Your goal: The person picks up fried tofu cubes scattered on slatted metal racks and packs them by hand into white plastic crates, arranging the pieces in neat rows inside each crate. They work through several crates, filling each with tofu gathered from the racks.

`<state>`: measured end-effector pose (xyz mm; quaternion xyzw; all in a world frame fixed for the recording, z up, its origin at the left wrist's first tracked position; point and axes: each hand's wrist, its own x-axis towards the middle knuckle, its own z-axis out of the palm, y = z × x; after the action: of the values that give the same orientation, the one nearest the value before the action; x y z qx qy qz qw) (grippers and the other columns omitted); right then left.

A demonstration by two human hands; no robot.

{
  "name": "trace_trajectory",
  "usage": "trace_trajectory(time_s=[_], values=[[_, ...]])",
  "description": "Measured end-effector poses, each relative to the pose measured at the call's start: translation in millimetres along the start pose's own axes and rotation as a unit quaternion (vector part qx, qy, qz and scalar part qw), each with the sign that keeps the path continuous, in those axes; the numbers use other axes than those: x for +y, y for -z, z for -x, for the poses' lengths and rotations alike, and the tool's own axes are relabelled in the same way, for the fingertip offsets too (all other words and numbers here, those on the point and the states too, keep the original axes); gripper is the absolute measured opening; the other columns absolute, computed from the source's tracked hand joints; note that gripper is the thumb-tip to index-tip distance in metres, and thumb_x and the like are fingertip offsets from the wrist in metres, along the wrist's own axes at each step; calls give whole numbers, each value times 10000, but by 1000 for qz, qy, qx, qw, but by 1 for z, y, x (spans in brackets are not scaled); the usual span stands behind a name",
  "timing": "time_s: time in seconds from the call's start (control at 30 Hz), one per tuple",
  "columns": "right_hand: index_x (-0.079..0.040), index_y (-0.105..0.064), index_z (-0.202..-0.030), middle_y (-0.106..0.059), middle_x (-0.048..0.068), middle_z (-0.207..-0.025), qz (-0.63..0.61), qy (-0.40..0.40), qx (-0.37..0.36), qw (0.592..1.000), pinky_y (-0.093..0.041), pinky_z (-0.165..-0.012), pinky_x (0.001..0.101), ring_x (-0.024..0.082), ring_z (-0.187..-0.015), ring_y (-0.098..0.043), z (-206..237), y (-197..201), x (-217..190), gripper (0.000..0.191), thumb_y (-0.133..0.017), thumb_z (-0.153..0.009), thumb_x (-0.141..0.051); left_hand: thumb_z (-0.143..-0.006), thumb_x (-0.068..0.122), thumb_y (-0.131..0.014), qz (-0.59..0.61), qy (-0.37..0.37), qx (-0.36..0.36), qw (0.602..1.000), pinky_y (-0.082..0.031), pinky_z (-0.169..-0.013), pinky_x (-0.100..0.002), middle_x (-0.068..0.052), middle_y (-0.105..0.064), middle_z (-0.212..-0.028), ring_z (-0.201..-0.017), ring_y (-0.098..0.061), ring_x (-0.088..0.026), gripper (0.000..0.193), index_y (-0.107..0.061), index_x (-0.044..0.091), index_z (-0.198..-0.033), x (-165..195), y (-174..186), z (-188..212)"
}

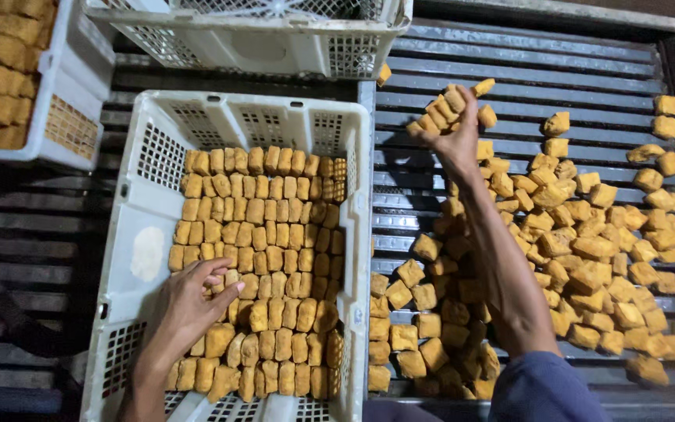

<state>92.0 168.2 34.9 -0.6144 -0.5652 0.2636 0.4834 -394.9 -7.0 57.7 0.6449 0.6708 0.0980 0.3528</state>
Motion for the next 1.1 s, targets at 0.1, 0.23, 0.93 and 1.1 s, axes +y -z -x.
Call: trace_trajectory(time_s=[0.1, 0.23, 0.93, 1.1], values=[[-88, -303, -1543, -514, 139, -1411, -3, 63, 4, 998, -577, -1083, 424, 245, -1265, -602, 23, 34, 0, 1039, -949, -730, -61, -806, 339, -796, -2, -22, 3, 1000, -636, -840, -419, -122, -763, -1053, -988, -744, -224, 557, -665, 134, -1307, 0, -4, 1], [-76, -305, -1578, -470, 141, -1466, 51, 96, 31, 994, -529, -1149, 395, 262, -1344, -551, 38, 68, 13, 1072, -980, -746, -101, -789, 356, -788, -9, -6, -10, 1000, -661, -813, -424, -104, -749, -1083, -1016, -732, -199, 573, -662, 161, -1313, -2, -11, 2], [-245, -38, -1663, -351, 315, -1374, 397, 63, 191, 895, -624, -825, 536, 463, -1028, -649, -13, 3, 48, 1014, -722, -960, 11, -818, 377, -782, -25, 26, 26, 999, -628, -865, -439, -125, -764, -1066, -985, -750, -237, 560, -672, 136, -1312, 1, 4, -3], [-262, -28, -1622, -301, 308, -1441, 322, -4, 201, 925, -664, -794, 489, 441, -1012, -653, -29, -3, 36, 1039, -827, -963, -189, -839, 378, -762, -80, 14, 24, 996, -537, -985, -469, -78, -785, -1086, -899, -779, -190, 569, -639, 157, -1348, 0, 15, 0]])
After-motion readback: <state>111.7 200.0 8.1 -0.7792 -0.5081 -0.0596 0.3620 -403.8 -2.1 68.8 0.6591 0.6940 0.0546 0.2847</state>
